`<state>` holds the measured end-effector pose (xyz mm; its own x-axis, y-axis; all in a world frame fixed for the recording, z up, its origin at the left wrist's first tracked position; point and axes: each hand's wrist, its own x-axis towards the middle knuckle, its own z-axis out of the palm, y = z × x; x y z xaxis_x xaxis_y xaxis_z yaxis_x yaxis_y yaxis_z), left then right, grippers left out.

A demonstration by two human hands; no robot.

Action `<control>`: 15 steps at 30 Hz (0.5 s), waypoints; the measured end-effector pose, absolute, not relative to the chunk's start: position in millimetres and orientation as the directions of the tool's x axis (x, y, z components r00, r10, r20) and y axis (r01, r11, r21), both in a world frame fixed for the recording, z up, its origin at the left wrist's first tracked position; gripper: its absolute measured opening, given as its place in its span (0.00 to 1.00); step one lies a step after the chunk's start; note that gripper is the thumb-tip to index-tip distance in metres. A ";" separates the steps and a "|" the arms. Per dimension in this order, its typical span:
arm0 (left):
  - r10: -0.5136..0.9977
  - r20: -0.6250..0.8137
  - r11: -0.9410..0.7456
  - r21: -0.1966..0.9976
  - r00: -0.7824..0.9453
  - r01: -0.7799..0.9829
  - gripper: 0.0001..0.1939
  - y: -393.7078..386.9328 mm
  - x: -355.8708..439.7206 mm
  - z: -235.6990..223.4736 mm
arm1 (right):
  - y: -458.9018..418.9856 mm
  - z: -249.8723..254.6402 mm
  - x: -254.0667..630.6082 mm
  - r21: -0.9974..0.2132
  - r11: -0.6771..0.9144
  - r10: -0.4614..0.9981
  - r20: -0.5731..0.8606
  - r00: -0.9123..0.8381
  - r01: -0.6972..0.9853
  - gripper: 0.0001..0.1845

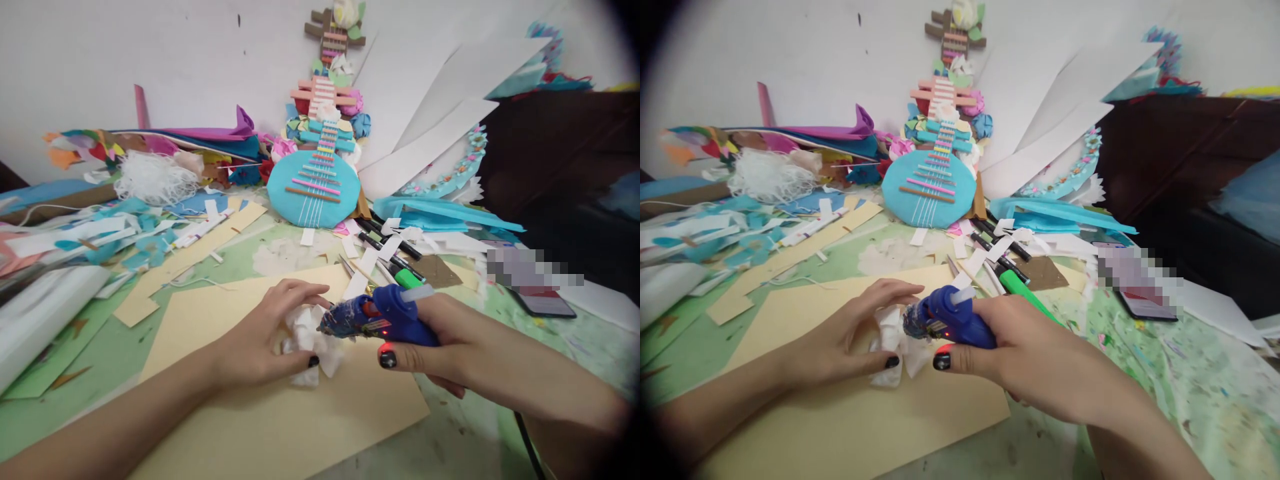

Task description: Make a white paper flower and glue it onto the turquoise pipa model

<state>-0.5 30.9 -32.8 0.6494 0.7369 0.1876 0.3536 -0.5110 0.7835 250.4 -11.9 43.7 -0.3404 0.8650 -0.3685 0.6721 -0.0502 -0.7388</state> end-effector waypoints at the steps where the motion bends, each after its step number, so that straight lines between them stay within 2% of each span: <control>1: 0.737 0.189 -0.508 0.788 0.649 0.347 0.35 30.8 -0.2 -32.4 | -11.8 41.3 251.1 -0.736 -0.051 0.868 -0.366 -0.334 0.675 0.18; 9: 0.716 0.222 -0.518 0.804 0.661 0.291 0.33 30.2 0.1 -30.5 | -9.9 39.9 250.0 -0.703 0.006 0.873 -0.343 -0.347 0.711 0.19; 15: 0.695 0.234 -0.583 0.737 0.680 0.343 0.26 30.9 0.6 -26.3 | -9.5 43.7 251.6 -0.674 -0.011 0.869 -0.372 -0.327 0.739 0.19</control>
